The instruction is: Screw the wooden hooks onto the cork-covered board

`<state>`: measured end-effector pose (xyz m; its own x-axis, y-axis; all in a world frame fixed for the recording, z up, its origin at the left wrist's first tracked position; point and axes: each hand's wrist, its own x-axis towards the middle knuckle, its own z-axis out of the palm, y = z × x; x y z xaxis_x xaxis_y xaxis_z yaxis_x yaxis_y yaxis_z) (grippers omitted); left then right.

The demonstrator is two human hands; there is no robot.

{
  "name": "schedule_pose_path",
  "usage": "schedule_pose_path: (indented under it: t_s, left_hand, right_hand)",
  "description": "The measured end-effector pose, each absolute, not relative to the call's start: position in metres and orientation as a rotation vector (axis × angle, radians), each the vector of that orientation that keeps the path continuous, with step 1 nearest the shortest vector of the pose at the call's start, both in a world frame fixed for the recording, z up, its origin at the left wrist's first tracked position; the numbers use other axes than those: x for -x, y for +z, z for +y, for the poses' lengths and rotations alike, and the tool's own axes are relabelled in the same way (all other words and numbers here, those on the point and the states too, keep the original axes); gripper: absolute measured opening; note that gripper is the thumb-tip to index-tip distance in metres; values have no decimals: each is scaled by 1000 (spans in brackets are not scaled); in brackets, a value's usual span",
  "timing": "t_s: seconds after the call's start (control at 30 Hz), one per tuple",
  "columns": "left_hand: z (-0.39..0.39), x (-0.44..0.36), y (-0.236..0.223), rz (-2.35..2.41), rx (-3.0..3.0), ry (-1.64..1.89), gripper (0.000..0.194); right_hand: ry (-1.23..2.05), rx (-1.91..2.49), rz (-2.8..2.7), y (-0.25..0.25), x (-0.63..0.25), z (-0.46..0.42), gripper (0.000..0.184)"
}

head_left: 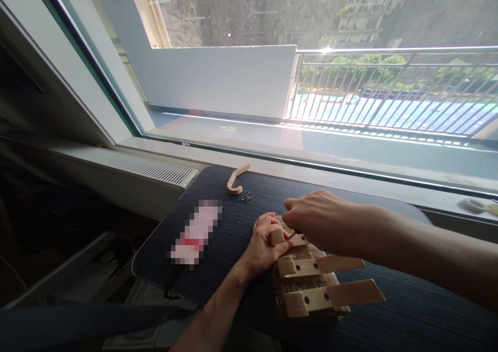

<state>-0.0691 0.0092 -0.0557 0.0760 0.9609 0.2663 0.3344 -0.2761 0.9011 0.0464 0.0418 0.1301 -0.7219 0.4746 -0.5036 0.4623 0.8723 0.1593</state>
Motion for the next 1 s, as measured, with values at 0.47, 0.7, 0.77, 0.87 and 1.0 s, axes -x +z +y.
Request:
schedule_pose_path:
  t_s: [0.47, 0.7, 0.77, 0.87, 1.0]
  left_hand:
    - [9, 69, -58, 1305, -1698, 1203, 6]
    - [10, 69, -59, 1297, -1701, 1210, 7]
    - [11, 68, -58, 1298, -1695, 1213, 7]
    - [11, 68, -58, 1301, -1692, 1215, 9]
    - [11, 68, -59, 1302, -1693, 1214, 8]
  right_hand:
    - [23, -760, 2542, 126, -47, 45, 9]
    - [-39, -571, 2650, 120, -55, 50, 15]
    - [-63, -571, 2705, 111, -57, 53, 15]
    - [-59, -644, 2706, 105, -58, 55, 17]
    - [-14, -764, 2647, 114, -55, 53, 15]
